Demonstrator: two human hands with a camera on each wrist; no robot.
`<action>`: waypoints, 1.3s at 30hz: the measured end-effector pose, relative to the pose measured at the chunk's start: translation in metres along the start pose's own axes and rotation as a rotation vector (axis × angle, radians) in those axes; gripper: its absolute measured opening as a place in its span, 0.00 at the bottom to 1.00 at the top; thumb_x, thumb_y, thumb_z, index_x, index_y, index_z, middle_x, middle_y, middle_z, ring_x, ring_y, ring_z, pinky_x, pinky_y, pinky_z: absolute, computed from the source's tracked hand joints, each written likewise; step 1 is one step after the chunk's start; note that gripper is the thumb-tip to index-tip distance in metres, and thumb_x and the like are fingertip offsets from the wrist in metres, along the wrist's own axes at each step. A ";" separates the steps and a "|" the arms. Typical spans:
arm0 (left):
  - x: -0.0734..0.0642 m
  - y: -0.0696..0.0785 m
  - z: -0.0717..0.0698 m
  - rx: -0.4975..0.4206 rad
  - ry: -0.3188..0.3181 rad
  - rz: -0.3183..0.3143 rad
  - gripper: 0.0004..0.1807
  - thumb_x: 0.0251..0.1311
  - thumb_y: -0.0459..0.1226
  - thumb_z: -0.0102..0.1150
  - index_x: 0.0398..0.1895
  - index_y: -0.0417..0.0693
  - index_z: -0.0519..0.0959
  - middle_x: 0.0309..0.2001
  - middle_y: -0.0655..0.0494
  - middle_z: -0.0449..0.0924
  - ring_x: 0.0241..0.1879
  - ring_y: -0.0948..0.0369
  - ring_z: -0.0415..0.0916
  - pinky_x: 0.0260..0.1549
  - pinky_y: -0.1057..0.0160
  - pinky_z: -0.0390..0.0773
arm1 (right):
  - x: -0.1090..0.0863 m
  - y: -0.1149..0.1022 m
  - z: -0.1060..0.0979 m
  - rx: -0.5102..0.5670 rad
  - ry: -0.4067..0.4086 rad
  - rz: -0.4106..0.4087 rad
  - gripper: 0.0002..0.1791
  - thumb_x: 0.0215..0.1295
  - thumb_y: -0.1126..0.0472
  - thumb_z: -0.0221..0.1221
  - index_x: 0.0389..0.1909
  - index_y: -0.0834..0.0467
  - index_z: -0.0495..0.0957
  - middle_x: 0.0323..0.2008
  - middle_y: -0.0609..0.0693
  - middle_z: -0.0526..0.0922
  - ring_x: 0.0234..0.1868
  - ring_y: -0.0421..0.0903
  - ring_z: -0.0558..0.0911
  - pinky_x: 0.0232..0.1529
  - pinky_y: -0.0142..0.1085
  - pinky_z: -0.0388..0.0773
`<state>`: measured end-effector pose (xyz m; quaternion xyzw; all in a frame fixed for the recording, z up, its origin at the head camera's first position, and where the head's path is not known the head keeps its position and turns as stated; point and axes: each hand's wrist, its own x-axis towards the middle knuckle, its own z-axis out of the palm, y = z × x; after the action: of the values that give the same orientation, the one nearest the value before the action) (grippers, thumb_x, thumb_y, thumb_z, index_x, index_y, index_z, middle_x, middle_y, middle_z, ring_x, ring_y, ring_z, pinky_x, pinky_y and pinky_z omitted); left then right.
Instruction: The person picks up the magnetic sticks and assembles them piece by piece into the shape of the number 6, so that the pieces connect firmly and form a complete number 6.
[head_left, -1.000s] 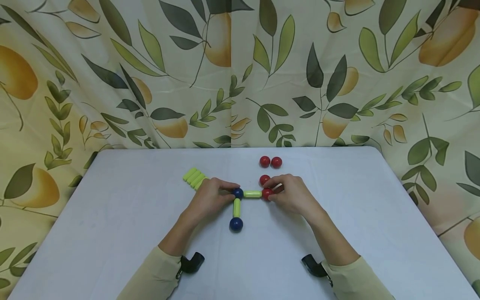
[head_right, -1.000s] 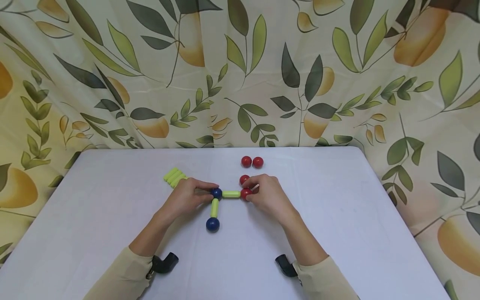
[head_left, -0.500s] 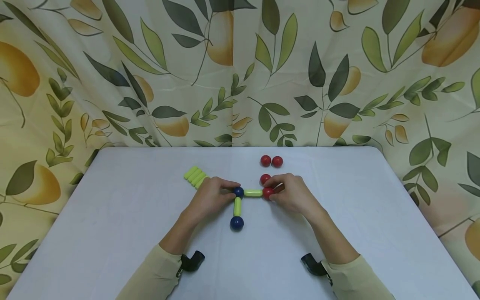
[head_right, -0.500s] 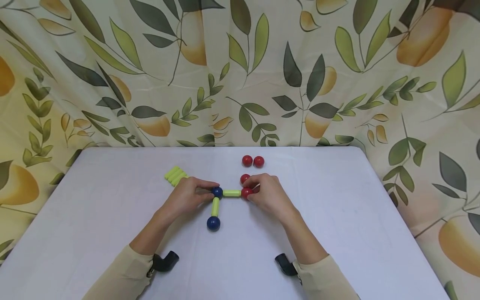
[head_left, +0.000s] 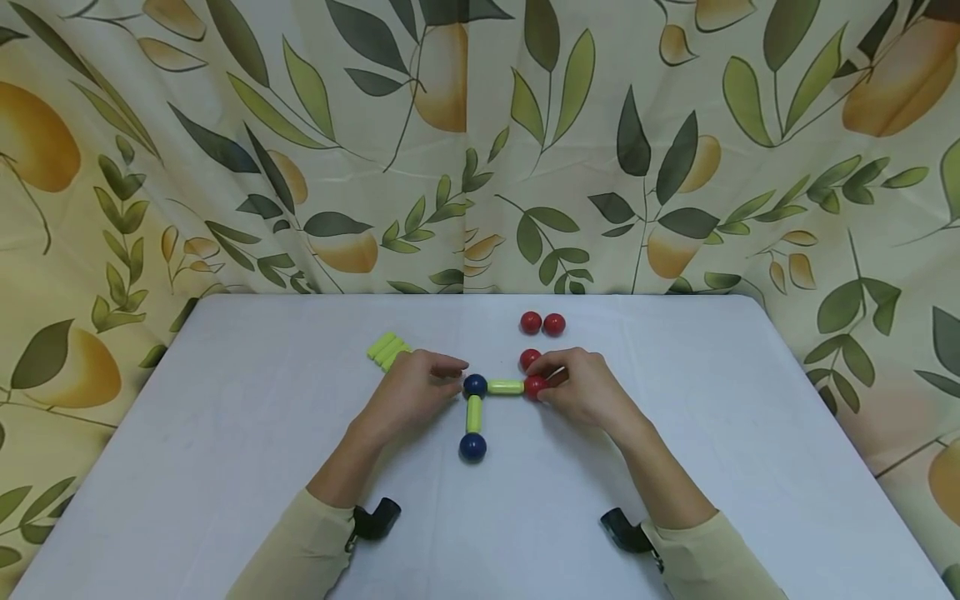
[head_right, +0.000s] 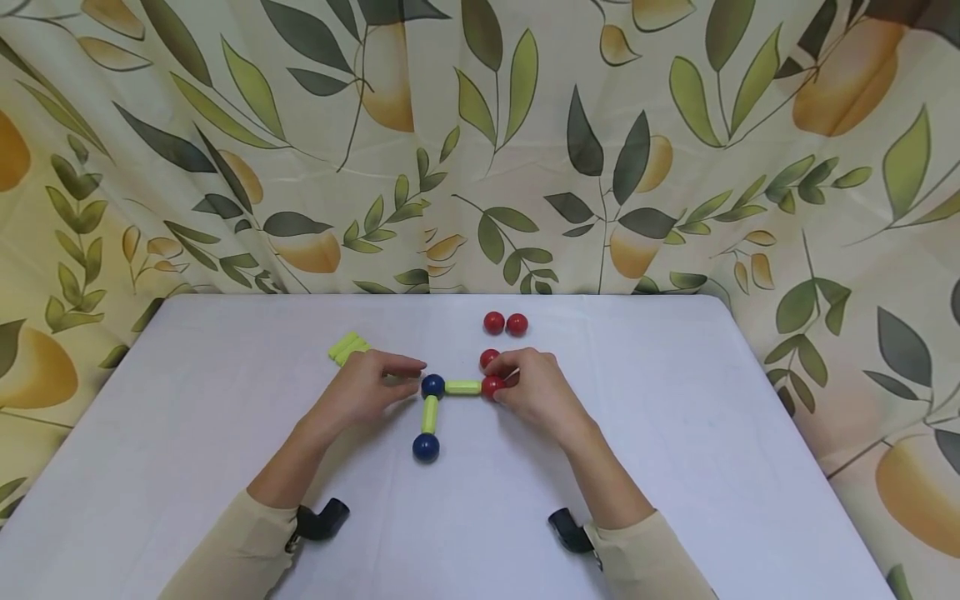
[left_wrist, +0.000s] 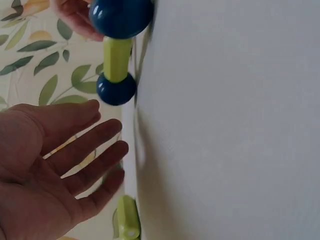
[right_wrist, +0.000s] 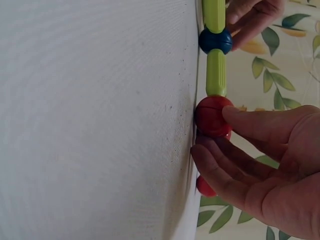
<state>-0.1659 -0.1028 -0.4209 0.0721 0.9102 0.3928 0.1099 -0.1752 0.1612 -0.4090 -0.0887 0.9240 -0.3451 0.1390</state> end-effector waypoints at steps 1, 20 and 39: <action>0.000 -0.001 -0.003 0.008 0.015 0.000 0.16 0.67 0.35 0.68 0.56 0.53 0.87 0.50 0.60 0.89 0.54 0.59 0.83 0.56 0.55 0.83 | 0.000 0.000 0.000 0.000 0.001 0.001 0.17 0.63 0.66 0.70 0.53 0.56 0.87 0.48 0.56 0.87 0.47 0.53 0.83 0.46 0.40 0.85; -0.002 -0.031 -0.051 0.146 0.170 0.033 0.15 0.62 0.30 0.68 0.52 0.41 0.86 0.43 0.45 0.86 0.44 0.51 0.81 0.47 0.52 0.82 | 0.001 0.000 0.002 -0.006 -0.006 0.006 0.17 0.63 0.66 0.70 0.53 0.55 0.87 0.47 0.54 0.87 0.46 0.51 0.83 0.45 0.40 0.85; 0.007 -0.036 -0.038 0.201 0.147 -0.005 0.16 0.56 0.28 0.70 0.49 0.39 0.87 0.37 0.46 0.80 0.39 0.53 0.75 0.43 0.56 0.77 | 0.001 0.000 0.001 -0.004 -0.012 0.005 0.17 0.63 0.66 0.70 0.53 0.55 0.87 0.47 0.55 0.87 0.47 0.52 0.83 0.45 0.39 0.84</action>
<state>-0.1838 -0.1525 -0.4232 0.0517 0.9508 0.3033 0.0361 -0.1754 0.1606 -0.4102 -0.0888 0.9239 -0.3427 0.1450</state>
